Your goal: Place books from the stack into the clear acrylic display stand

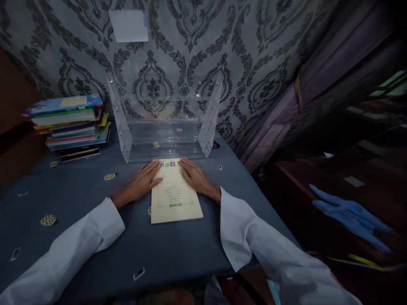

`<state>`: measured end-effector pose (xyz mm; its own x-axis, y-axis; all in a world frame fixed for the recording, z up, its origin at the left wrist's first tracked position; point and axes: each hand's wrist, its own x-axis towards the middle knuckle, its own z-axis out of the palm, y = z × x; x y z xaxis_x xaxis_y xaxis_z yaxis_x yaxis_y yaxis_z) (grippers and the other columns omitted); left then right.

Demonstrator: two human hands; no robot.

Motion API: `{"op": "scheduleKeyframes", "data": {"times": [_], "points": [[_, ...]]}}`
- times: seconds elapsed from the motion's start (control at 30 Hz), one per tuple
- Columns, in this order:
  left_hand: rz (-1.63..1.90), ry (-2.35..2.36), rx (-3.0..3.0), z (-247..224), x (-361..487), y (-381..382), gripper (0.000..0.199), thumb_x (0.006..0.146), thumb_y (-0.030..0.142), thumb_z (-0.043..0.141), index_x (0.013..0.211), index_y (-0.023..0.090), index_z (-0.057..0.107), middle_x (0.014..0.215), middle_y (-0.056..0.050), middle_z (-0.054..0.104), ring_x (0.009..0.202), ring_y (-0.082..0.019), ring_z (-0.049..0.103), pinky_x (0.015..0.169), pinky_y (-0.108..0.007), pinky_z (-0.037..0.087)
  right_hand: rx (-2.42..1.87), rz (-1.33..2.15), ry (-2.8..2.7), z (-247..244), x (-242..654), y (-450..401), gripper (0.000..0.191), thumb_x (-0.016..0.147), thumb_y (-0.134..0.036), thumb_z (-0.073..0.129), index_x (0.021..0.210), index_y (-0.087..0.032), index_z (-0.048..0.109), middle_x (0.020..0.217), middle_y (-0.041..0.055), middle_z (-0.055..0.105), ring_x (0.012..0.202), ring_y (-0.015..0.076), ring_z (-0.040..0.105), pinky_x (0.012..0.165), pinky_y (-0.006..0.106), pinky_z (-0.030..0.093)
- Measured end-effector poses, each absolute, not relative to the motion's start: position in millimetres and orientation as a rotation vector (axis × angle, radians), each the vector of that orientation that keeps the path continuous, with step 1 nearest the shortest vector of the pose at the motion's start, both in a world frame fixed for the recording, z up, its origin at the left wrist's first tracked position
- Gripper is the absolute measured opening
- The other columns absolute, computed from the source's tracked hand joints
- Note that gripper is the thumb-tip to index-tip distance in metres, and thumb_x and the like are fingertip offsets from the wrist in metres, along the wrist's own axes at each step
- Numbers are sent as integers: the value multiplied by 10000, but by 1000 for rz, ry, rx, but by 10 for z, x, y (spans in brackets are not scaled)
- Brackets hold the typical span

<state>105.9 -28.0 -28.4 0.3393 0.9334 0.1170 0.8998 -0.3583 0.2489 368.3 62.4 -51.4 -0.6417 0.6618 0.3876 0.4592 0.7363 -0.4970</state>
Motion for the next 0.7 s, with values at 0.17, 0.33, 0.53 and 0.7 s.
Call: {"op": "scheduleKeyframes", "data": {"times": [0.17, 0.33, 0.53, 0.7], "points": [[335, 1707, 2451, -298, 1065, -287, 719, 1030, 626, 175, 1561, 165, 323, 1641, -112, 285, 1531, -253, 222, 1231, -461, 221, -843, 451, -2423, -515, 3755, 530, 485, 985, -293, 428, 1409, -92, 554, 1512, 188, 494, 1459, 273, 399, 1216, 493, 343], [305, 1725, 2490, -291, 1088, -312, 672, 1045, 580, 149, 1560, 196, 345, 1647, -100, 278, 1533, -265, 215, 1224, -468, 226, -807, 448, -2472, -468, 3861, 363, 498, 1014, -333, 394, 1445, -120, 523, 1527, 168, 480, 1468, 268, 384, 1212, 512, 347], [272, 1677, 2531, -221, 1143, -458, 602, 1060, 542, 157, 1558, 269, 356, 1666, -79, 227, 1539, -289, 191, 1217, -516, 230, -779, 459, -2520, -410, 3964, 179, 512, 1027, -368, 393, 1474, -139, 493, 1545, 153, 460, 1481, 271, 357, 1214, 511, 348], [295, 1660, 2567, -205, 1202, -634, 563, 1069, 509, 197, 1545, 273, 383, 1655, -97, 253, 1527, -305, 228, 1200, -537, 268, -766, 439, -2528, -416, 4045, -11, 475, 1037, -339, 391, 1475, -188, 496, 1544, 122, 469, 1488, 258, 344, 1214, 522, 342]]}}
